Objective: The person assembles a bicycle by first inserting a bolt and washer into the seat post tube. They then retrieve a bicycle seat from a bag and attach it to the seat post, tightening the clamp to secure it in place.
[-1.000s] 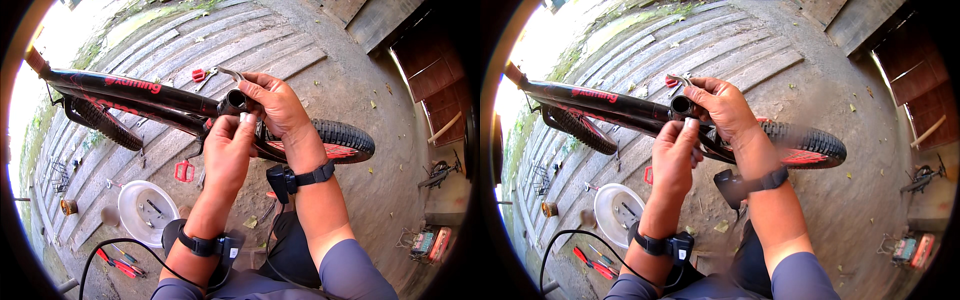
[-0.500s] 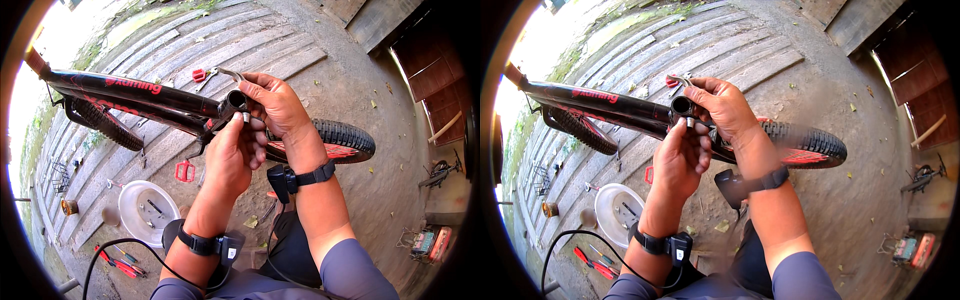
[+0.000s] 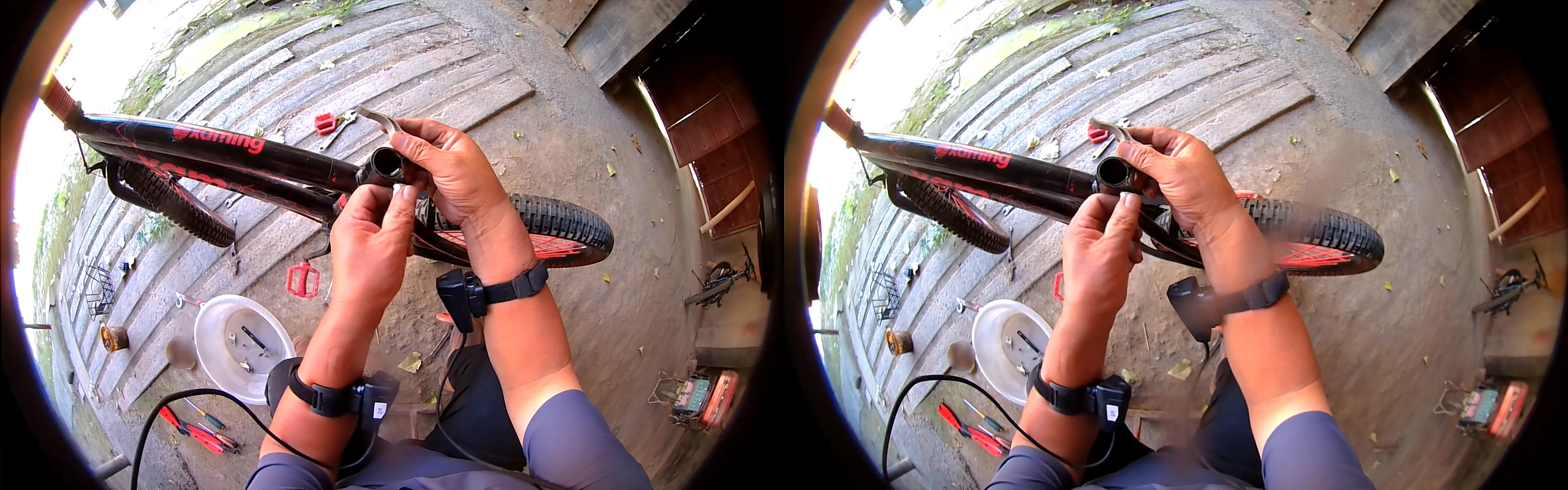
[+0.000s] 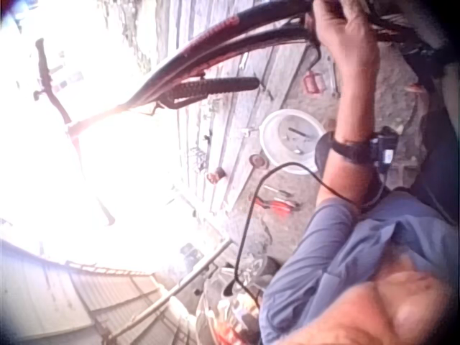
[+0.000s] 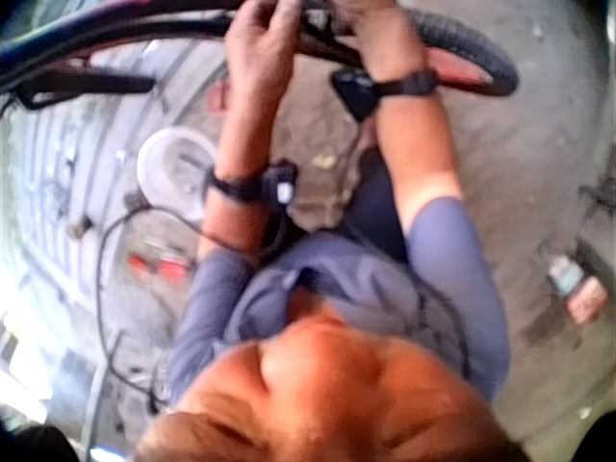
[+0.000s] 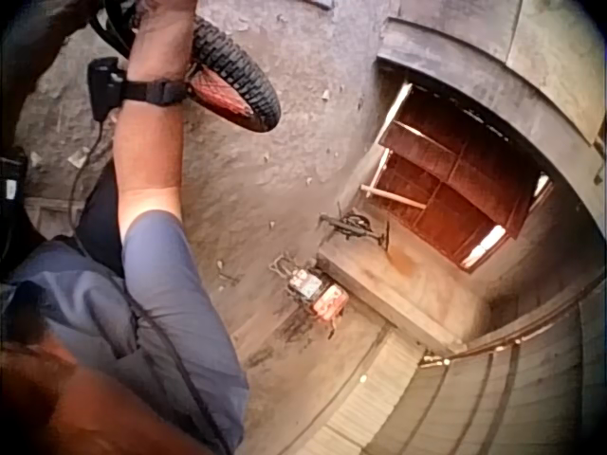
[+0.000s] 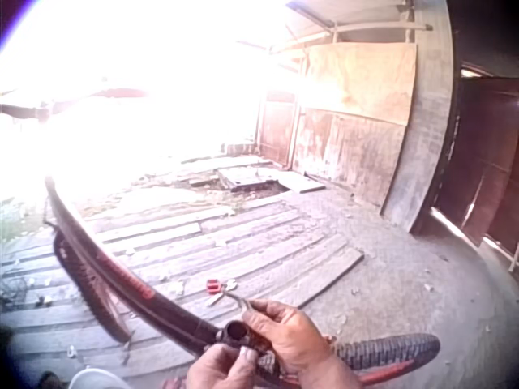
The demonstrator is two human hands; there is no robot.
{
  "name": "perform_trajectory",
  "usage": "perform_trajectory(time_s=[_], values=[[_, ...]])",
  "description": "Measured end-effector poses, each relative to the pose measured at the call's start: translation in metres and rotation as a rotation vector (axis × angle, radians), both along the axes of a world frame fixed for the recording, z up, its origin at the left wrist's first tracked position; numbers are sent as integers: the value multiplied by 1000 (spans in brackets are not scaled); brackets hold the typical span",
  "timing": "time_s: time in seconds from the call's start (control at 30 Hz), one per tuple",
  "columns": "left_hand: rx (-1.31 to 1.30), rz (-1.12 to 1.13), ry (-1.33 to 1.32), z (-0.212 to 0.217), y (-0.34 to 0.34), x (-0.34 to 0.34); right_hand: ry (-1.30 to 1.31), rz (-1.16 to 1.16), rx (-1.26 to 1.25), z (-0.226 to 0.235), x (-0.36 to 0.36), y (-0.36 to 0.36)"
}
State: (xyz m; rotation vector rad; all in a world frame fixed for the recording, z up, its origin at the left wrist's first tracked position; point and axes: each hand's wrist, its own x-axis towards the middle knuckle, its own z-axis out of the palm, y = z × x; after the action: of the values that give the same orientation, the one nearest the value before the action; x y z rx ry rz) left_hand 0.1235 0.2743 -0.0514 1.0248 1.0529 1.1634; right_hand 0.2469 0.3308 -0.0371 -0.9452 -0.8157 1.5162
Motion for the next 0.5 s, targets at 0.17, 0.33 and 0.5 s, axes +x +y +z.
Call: perform_trajectory(time_s=[0.17, 0.33, 0.5], values=[[-397, -151, -559, 13, 0, -4, 28, 63, 13, -3, 5, 1], [-172, -82, -264, 3, 1, -5, -2, 38, 12, 0, 2, 0], [-13, 10, 38, 4, -1, -1, -23, 57, 12, -1, 5, 2]])
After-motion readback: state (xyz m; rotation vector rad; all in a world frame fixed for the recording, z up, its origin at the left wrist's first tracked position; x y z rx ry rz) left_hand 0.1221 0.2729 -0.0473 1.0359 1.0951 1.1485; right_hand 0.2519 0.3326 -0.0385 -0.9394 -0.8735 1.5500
